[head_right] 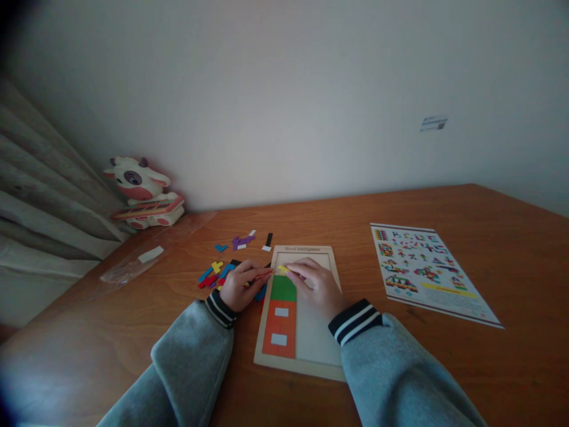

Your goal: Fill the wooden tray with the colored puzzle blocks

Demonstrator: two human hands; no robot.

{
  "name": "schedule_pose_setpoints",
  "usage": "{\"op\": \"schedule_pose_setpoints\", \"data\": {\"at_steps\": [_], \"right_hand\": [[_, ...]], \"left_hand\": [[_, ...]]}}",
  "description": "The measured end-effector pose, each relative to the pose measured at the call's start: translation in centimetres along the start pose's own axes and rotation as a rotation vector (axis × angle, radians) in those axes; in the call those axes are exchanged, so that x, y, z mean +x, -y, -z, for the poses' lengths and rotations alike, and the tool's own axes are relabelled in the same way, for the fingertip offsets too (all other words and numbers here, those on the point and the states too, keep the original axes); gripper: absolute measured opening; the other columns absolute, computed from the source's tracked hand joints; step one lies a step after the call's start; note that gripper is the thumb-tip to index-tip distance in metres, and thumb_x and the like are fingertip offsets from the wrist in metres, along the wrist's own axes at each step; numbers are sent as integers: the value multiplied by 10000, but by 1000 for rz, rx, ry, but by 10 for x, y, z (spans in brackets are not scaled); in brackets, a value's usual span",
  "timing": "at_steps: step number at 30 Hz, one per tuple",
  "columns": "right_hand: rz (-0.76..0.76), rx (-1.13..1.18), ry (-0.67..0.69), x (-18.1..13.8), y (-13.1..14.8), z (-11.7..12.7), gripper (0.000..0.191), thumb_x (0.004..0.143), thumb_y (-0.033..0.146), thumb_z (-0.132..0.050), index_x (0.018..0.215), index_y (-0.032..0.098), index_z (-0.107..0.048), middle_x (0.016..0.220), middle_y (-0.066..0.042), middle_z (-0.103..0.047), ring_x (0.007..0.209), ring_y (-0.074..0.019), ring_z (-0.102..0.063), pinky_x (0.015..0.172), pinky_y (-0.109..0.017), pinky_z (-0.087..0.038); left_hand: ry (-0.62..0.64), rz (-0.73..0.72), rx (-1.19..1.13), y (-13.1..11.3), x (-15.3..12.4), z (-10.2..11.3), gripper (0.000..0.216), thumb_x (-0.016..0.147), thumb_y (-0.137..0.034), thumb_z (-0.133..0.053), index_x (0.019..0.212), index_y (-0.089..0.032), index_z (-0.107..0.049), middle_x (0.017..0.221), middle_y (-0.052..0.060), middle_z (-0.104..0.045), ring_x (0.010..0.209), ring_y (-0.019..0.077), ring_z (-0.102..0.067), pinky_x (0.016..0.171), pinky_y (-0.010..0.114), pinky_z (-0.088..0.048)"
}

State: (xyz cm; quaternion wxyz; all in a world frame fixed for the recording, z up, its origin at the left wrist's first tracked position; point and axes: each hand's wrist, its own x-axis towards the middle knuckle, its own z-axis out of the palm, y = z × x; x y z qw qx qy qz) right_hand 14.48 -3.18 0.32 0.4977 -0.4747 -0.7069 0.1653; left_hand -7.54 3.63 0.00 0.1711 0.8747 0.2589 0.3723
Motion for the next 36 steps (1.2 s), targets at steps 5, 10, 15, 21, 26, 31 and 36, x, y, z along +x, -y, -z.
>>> {"op": "schedule_pose_setpoints", "data": {"at_steps": [5, 10, 15, 21, 26, 31, 36], "right_hand": [[-72, 140, -16, -3, -1, -5, 192, 878, 368, -626, 1002, 237, -691, 952, -61, -726, 809, -186, -673, 756, -348, -576], [-204, 354, -3, -5, -1, -10, 237, 833, 389, -680, 983, 205, -689, 951, -61, -734, 836, -178, -690, 792, -326, -584], [-235, 362, 101, -5, 2, -10, 243, 837, 399, -664, 986, 210, -697, 913, -49, -751, 811, -177, -701, 763, -321, -584], [-232, 342, 102, -5, 4, -8, 239, 842, 396, -658, 984, 209, -703, 908, -52, -752, 805, -180, -698, 748, -324, -581], [-263, 407, 112, -6, 3, -9, 234, 835, 384, -670, 985, 207, -702, 928, -50, -750, 830, -178, -698, 767, -316, -575], [-260, 419, 109, -7, 1, -9, 238, 838, 386, -666, 988, 204, -700, 931, -53, -742, 831, -177, -691, 780, -323, -574], [-254, 403, 119, -7, 3, -9, 231, 845, 380, -658, 989, 203, -697, 910, -46, -739, 814, -169, -689, 761, -305, -574]], "left_hand": [[126, -27, -155, -18, 0, -2, 238, 927, -297, -541, 952, -141, -718, 847, 105, -664, 760, 163, -628, 691, 259, -517], [175, -4, -192, -24, -1, -2, 293, 928, -342, -531, 775, -132, -666, 687, 68, -592, 654, 154, -559, 635, 263, -453], [195, 21, -213, -22, -2, -4, 361, 920, -446, -538, 736, -145, -617, 653, 45, -553, 621, 150, -521, 610, 263, -413], [201, 23, -236, -21, -4, -5, 354, 897, -447, -567, 699, -154, -553, 639, 32, -528, 593, 142, -491, 573, 257, -382], [212, 9, -216, -22, -3, -5, 331, 907, -396, -540, 676, -158, -526, 628, 27, -510, 593, 140, -479, 576, 262, -371], [201, 12, -211, -24, -3, -4, 327, 916, -391, -520, 682, -163, -516, 634, 25, -501, 596, 139, -473, 585, 262, -373], [206, -2, -183, -25, -1, -3, 335, 921, -390, -503, 669, -170, -491, 624, 19, -476, 589, 138, -454, 576, 263, -353]]}}
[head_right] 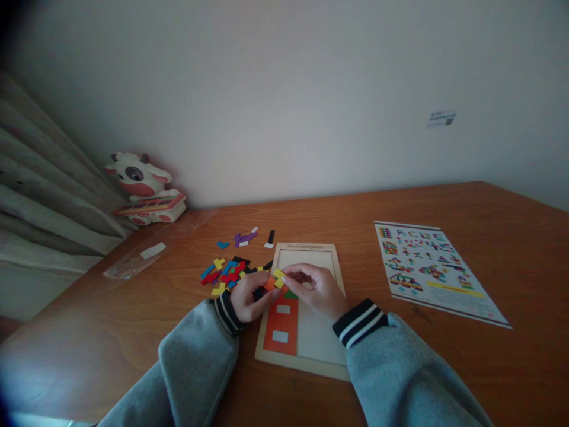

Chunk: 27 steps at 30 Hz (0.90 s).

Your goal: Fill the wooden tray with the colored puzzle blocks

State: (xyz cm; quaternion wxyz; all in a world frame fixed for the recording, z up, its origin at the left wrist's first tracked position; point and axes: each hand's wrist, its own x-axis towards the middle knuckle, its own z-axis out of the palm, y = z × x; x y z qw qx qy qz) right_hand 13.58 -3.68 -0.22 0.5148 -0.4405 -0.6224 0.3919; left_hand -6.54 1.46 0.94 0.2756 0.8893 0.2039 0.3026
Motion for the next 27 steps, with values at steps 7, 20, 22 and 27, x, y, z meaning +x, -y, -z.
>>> {"op": "schedule_pose_setpoints", "data": {"at_steps": [7, 20, 22, 27], "right_hand": [[0, -10, 27, 1, 2, -1, 251, 852, 390, -645, 1010, 198, -680, 958, -53, -739, 844, -175, -691, 776, -304, -567], [-126, 51, -193, 10, -6, 11, 353, 748, 466, -725, 956, 182, -703, 923, -71, -748, 833, -207, -697, 792, -360, -560], [-142, 69, -259, 12, -10, 16, 385, 743, 479, -726, 978, 176, -700, 945, -83, -747, 825, -208, -700, 785, -362, -564], [-115, -135, -314, 14, -21, 29, 379, 780, 490, -679, 993, 178, -712, 898, -85, -749, 776, -214, -693, 744, -372, -564]], "left_hand": [[3, -3, 41, -2, 2, -1, 343, 925, -381, -484, 660, -164, -495, 612, 18, -481, 574, 129, -445, 565, 254, -351], [-106, -37, 228, 9, 5, 5, 206, 902, -334, -581, 971, -161, -668, 946, 101, -680, 886, 207, -616, 824, 346, -476], [-126, -28, 272, 13, 5, 5, 186, 909, -308, -568, 965, -168, -676, 969, 102, -690, 902, 209, -626, 840, 361, -485], [-106, -61, 356, 23, 1, 1, 221, 903, -285, -566, 1069, -176, -663, 1118, 111, -687, 1030, 232, -628, 923, 413, -498]]}}
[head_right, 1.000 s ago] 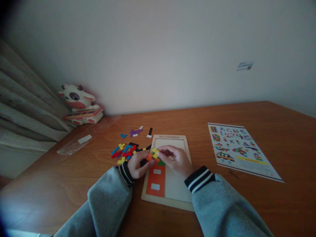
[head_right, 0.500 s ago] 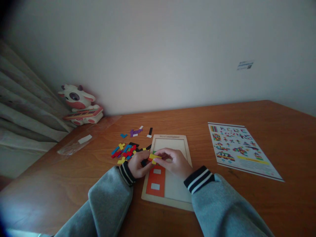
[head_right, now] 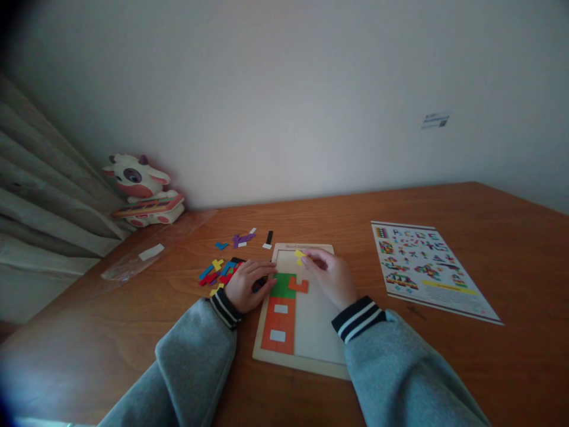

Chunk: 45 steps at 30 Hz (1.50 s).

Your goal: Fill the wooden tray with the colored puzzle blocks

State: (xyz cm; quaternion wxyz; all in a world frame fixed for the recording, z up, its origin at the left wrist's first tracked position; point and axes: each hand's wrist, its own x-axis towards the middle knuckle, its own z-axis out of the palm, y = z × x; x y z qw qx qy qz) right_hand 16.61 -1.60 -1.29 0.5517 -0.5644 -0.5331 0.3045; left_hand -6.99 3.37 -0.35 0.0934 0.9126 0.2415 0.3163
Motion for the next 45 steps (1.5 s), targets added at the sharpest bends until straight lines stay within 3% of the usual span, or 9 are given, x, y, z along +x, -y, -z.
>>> {"op": "schedule_pose_setpoints", "data": {"at_steps": [7, 13, 17, 21, 25, 32, 38, 45], "right_hand": [[51, -356, 21, 2, 0, 10, 215, 857, 329, -551, 964, 213, -697, 935, -70, -750, 781, -209, -688, 721, -351, -533], [53, -480, 165, 0, 5, 19, 283, 852, 223, -497, 1095, 207, -640, 919, -56, -712, 668, -175, -644, 655, -320, -497], [215, -383, 374, -5, 12, 18, 225, 834, 144, -458, 802, 204, -672, 886, -53, -658, 781, -174, -621, 667, -290, -483], [250, -332, 529, -11, 14, 13, 95, 804, 245, -618, 859, 182, -662, 901, -57, -618, 749, -160, -592, 675, -289, -502], [228, -331, 615, -12, 10, 14, 332, 675, 348, -785, 927, 179, -649, 929, -55, -626, 793, -175, -604, 723, -306, -520], [233, -344, 549, -10, 8, 15, 178, 725, 237, -706, 895, 214, -661, 931, -48, -658, 802, -181, -618, 718, -307, -521], [167, -383, 274, -3, -8, 13, 213, 754, 291, -701, 945, 202, -669, 934, -54, -659, 770, -178, -628, 709, -328, -531], [115, -329, 101, -4, -6, 4, 233, 813, 385, -663, 949, 197, -641, 966, -76, -649, 711, -178, -656, 646, -335, -568]], "left_hand": [[113, -42, 56, 8, -5, -4, 312, 926, -320, -531, 1177, -154, -615, 1206, 139, -658, 1109, 237, -625, 962, 423, -512], [108, -99, 105, 2, -1, 5, 214, 939, -281, -497, 1001, -164, -666, 905, 91, -720, 869, 205, -665, 801, 351, -537], [89, -166, 115, 1, 0, 9, 188, 932, -256, -507, 923, -174, -676, 831, 69, -713, 792, 183, -652, 757, 325, -526], [86, -231, 34, 2, -2, 7, 215, 923, -284, -541, 1065, -176, -661, 1012, 95, -720, 942, 192, -657, 858, 341, -529], [124, -274, -48, -2, -3, 5, 276, 914, -299, -557, 1144, -173, -643, 1006, 97, -730, 968, 189, -663, 887, 329, -533], [161, -257, -143, -8, -1, 8, 201, 880, -269, -578, 1022, -180, -689, 1006, 81, -746, 880, 183, -689, 869, 339, -546], [166, -243, -193, -8, -2, 6, 180, 866, -280, -588, 965, -180, -700, 990, 84, -751, 876, 185, -696, 856, 342, -551], [162, -231, -232, -10, -3, 5, 179, 878, -303, -589, 918, -164, -696, 886, 77, -756, 774, 171, -696, 747, 303, -550]]}}
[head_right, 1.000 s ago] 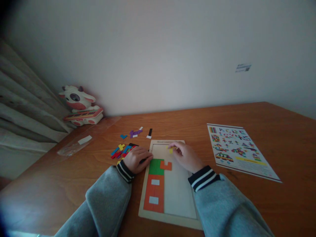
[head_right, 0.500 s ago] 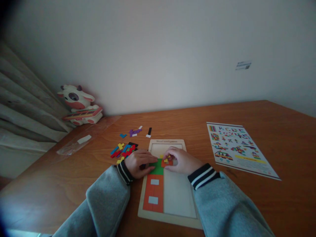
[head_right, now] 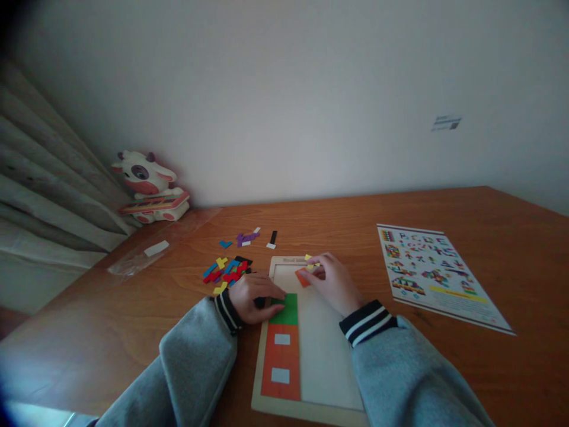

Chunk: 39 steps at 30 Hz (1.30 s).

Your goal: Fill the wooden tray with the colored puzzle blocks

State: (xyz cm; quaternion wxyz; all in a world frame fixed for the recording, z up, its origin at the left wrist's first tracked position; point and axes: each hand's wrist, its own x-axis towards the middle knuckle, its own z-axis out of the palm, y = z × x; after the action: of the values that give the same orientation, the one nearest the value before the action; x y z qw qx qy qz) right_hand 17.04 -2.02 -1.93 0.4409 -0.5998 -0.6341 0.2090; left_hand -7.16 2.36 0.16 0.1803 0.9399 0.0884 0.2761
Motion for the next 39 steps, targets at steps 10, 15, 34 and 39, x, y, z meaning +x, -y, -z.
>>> {"op": "schedule_pose_setpoints", "data": {"at_steps": [10, 15, 34, 39], "right_hand": [[243, -43, 176, -4, 4, 0, 284, 814, 128, -544, 1053, 231, -656, 1087, -72, -647, 1030, -218, -620, 913, -406, -516], [238, -33, 213, -5, 14, -2, 196, 857, 167, -543, 974, 230, -688, 993, -68, -697, 964, -217, -640, 902, -414, -508], [200, -177, 110, -6, 15, -13, 177, 792, 266, -711, 954, 223, -654, 990, -64, -677, 971, -241, -621, 875, -407, -499], [196, -131, 121, -6, 12, -14, 176, 809, 234, -688, 981, 223, -656, 1010, -60, -675, 994, -229, -617, 898, -392, -489]], "left_hand": [[8, 0, 32, -1, 0, 1, 162, 889, -283, -582, 928, -168, -690, 869, 79, -740, 785, 167, -681, 767, 297, -539], [11, 7, 12, -1, 1, 1, 170, 893, -295, -576, 890, -176, -698, 825, 76, -741, 759, 159, -688, 749, 279, -542], [16, 46, -65, -3, 5, -11, 211, 944, -304, -542, 1007, -171, -692, 937, 79, -736, 881, 168, -681, 848, 287, -534], [38, -3, -35, -4, 6, -6, 242, 914, -349, -585, 1027, -166, -696, 982, 102, -724, 932, 193, -657, 885, 326, -511]]}}
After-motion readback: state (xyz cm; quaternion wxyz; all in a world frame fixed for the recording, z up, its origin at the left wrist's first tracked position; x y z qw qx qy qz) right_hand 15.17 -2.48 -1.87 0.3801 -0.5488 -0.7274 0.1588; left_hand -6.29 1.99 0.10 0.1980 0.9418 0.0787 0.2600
